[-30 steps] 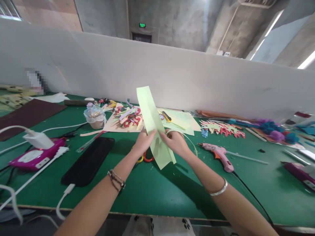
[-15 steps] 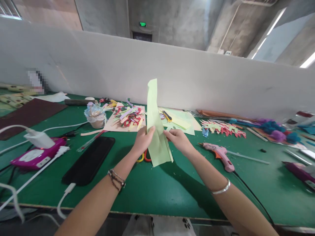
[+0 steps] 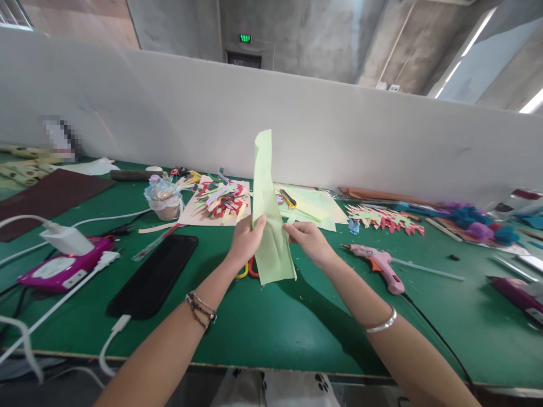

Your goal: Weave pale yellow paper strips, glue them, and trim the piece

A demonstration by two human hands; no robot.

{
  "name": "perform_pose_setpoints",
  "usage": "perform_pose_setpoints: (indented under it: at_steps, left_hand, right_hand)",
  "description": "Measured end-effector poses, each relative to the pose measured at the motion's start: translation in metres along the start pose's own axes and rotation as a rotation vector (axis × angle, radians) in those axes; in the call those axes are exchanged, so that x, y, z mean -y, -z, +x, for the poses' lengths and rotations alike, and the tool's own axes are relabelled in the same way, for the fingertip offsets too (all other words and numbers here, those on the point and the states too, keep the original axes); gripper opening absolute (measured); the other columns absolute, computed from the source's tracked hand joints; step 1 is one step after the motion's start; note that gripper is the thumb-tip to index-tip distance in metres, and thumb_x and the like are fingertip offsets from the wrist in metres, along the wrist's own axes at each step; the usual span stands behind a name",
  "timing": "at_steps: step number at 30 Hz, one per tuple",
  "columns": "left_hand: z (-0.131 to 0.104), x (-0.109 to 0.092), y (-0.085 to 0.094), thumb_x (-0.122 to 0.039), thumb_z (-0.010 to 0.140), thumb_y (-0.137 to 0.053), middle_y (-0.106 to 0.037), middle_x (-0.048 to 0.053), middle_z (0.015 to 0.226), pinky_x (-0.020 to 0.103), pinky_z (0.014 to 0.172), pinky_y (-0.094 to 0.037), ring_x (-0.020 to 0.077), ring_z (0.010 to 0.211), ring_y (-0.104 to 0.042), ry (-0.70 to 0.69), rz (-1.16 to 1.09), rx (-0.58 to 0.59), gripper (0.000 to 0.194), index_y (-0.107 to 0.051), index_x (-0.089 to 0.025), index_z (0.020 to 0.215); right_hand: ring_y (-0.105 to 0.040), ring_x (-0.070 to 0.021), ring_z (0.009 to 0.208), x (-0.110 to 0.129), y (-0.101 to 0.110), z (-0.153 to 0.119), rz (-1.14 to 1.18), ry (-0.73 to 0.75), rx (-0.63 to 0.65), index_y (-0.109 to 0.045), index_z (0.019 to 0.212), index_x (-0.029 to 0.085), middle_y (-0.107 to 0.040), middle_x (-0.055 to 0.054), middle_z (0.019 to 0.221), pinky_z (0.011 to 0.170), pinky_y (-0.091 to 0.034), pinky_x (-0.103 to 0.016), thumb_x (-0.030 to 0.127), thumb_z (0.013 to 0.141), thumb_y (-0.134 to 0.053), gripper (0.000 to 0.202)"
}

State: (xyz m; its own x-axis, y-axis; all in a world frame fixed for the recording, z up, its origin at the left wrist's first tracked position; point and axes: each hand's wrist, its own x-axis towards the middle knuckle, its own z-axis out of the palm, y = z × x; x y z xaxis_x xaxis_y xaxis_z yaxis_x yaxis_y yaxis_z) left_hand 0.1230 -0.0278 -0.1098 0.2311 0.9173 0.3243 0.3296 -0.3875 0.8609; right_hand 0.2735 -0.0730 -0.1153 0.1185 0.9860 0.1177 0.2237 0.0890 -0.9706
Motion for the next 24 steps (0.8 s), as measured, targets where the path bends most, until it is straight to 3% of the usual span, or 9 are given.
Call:
perform_pose_setpoints:
  at_steps: [7,11,15,18,24]
  left_hand:
    - [0.0025,0.0021,0.0009,-0.038,0.084,-0.042,-0.069,0.008,0.099,0.031,0.079,-0.049,0.0245,0.091,-0.063,-0.008,0.032,-0.061,0.032,-0.064,-0.018,0.097]
    - [0.0032,0.0011,0.0021,-0.037,0.085,-0.040,-0.070,0.009,0.095,0.032,0.075,-0.049,0.0251,0.086,-0.064,-0.015,0.084,-0.015,0.034,-0.065,-0.016,0.093]
    - [0.0035,0.0010,0.0030,-0.037,0.085,-0.039,-0.069,0.008,0.097,0.031,0.076,-0.049,0.0255,0.090,-0.063,-0.021,0.108,-0.014,0.033,-0.065,-0.017,0.092]
    - [0.0045,0.0024,0.0045,-0.037,0.084,-0.040,-0.069,0.008,0.099,0.032,0.079,-0.048,0.0251,0.090,-0.063,-0.008,0.097,-0.050,0.033,-0.065,-0.018,0.096]
    - [0.0083,0.0054,0.0079,-0.038,0.082,-0.042,-0.070,0.008,0.091,0.032,0.078,-0.049,0.0259,0.086,-0.064,0.013,0.078,-0.076,0.033,-0.065,-0.017,0.091]
  right_hand:
    - [-0.044,-0.0085,0.053,-0.0015,0.0024,-0.0022,0.084,-0.111,-0.038,-0.055,0.059,0.016,-0.047,0.003,0.054,0.062,-0.043,-0.025,0.051,0.065,-0.062,0.037]
    - [-0.050,-0.0100,0.058,0.0028,0.0046,-0.0070,0.039,-0.129,-0.042,-0.059,0.070,0.015,-0.055,-0.002,0.066,0.061,-0.044,-0.025,0.057,0.071,-0.055,0.042]
    - [-0.037,-0.0081,0.049,0.0061,0.0020,-0.0086,-0.273,-0.041,-0.004,-0.043,0.050,0.017,-0.041,0.003,0.050,0.047,-0.031,-0.023,0.057,0.075,-0.049,0.047]
    - [-0.025,-0.0068,0.045,0.0046,-0.0009,-0.0062,-0.398,-0.012,-0.010,-0.034,0.048,0.019,-0.027,0.006,0.046,0.045,-0.021,-0.024,0.051,0.078,-0.046,0.045]
    - [-0.030,-0.0074,0.046,0.0031,0.0015,-0.0027,-0.321,0.019,0.032,-0.044,0.049,0.017,-0.034,0.005,0.047,0.048,-0.025,-0.023,0.045,0.080,-0.041,0.042]
